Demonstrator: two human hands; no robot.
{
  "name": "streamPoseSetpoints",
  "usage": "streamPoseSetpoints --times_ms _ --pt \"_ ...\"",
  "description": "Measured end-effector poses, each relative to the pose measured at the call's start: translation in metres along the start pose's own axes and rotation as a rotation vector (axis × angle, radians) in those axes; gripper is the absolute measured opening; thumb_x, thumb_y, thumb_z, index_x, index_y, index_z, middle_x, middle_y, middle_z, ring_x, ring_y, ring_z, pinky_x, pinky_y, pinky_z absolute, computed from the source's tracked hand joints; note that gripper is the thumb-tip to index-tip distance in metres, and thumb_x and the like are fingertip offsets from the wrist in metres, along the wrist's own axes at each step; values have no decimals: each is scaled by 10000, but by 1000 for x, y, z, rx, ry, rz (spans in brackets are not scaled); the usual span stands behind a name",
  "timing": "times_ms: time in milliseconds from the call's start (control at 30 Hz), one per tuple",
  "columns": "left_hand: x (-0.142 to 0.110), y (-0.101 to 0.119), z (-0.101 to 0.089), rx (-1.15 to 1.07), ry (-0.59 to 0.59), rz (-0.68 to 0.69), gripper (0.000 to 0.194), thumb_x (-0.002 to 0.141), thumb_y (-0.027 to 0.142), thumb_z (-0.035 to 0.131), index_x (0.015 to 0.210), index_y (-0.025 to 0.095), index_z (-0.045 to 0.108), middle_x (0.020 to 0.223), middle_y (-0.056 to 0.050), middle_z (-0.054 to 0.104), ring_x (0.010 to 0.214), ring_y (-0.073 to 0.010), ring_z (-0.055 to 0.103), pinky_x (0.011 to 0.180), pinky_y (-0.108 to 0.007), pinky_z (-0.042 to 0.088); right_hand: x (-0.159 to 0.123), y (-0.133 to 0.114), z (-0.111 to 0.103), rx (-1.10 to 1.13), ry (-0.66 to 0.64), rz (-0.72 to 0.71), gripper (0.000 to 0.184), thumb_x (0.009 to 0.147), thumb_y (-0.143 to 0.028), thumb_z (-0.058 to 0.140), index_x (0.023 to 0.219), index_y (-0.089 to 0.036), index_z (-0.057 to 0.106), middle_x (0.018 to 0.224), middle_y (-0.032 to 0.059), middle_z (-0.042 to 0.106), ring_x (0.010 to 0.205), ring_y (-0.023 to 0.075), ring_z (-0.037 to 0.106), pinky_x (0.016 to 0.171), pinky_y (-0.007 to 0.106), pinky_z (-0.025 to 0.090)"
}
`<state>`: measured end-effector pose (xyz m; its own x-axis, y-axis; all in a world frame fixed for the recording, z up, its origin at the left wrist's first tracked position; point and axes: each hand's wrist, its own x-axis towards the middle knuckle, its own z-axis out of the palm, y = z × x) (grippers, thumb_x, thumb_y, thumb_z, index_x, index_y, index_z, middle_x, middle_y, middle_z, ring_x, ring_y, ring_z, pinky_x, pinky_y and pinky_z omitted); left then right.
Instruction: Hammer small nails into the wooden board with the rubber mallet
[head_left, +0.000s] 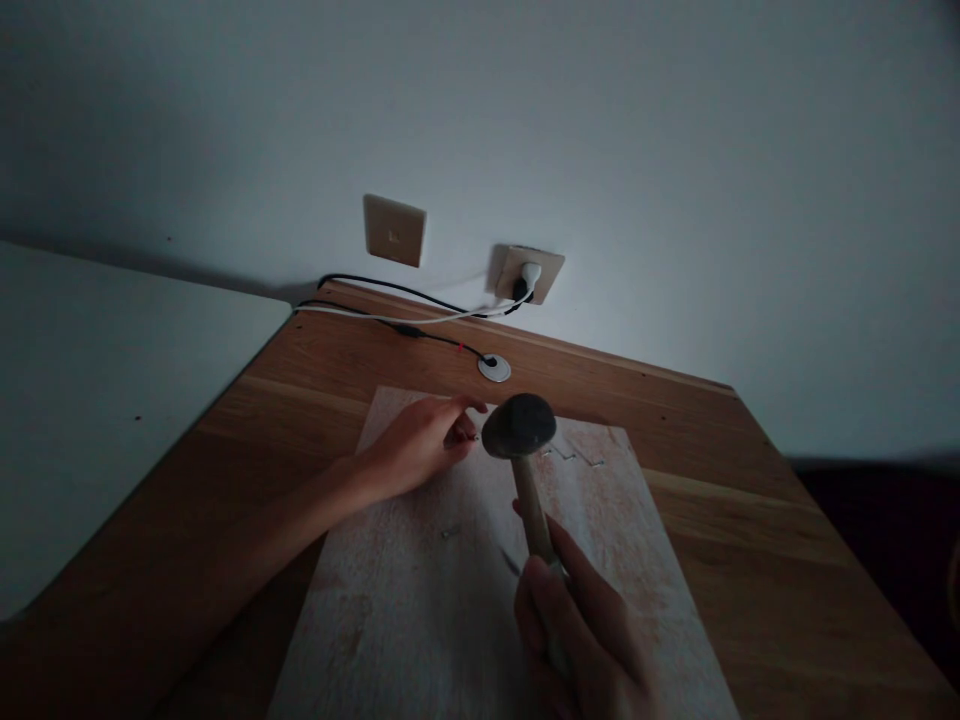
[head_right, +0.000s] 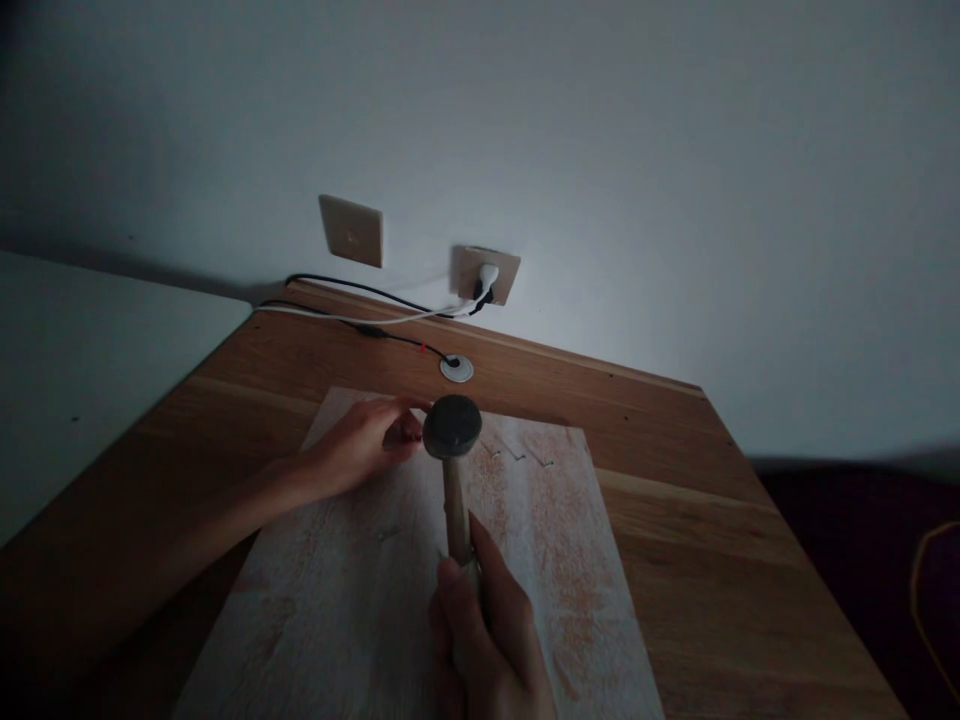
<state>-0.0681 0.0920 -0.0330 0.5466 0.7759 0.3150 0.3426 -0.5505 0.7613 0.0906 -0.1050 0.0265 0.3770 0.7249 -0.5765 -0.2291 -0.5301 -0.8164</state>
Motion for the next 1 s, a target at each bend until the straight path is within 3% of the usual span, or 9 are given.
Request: streamPoseSetpoints --times_ms 100,333,533,733,1000 --pt "0 0 -1 10 -13 2 428 828 19 707 1210 211 685 939 -11 808 862 -193 760 795 -307 567 9 -3 7 -23 -103 3 953 756 -765 824 1494 -220 564 630 -87 589 372 33 367 332 138 305" --pt "0 0 -1 -38 -17 -8 378 801 1 716 1125 196 701 965 -29 822 877 -199 770 791 -299 563 18 -8 10 -55 -214 -42 796 855 -664 769 1470 -201 565 616 -106 553 349 16 334 322 123 303" --pt "1 -1 1 -55 -10 -48 472 812 5 748 1235 203 681 947 -6 811 854 -184 759 800 -294 563 12 -3 10 -11 -100 -9 959 770 -725 839 1520 -212 534 605 -93 576 359 29 361 326 131 294" --pt "0 -2 2 -115 -35 -44 473 877 72 747 1320 216 664 937 2 818 896 -189 771 879 -330 580 2 -9 6 42 -107 -31 928 793 -704 852 1524 -218 551 575 -84 544 384 35 332 358 151 262" --pt "2 1 1 -70 -32 -45 562 821 -10 721 1341 195 661 943 -19 826 875 -197 778 839 -318 578 10 3 8 -66 -52 -1 998 762 -771 812 1548 -231 517 636 -71 608 367 44 390 339 154 312"
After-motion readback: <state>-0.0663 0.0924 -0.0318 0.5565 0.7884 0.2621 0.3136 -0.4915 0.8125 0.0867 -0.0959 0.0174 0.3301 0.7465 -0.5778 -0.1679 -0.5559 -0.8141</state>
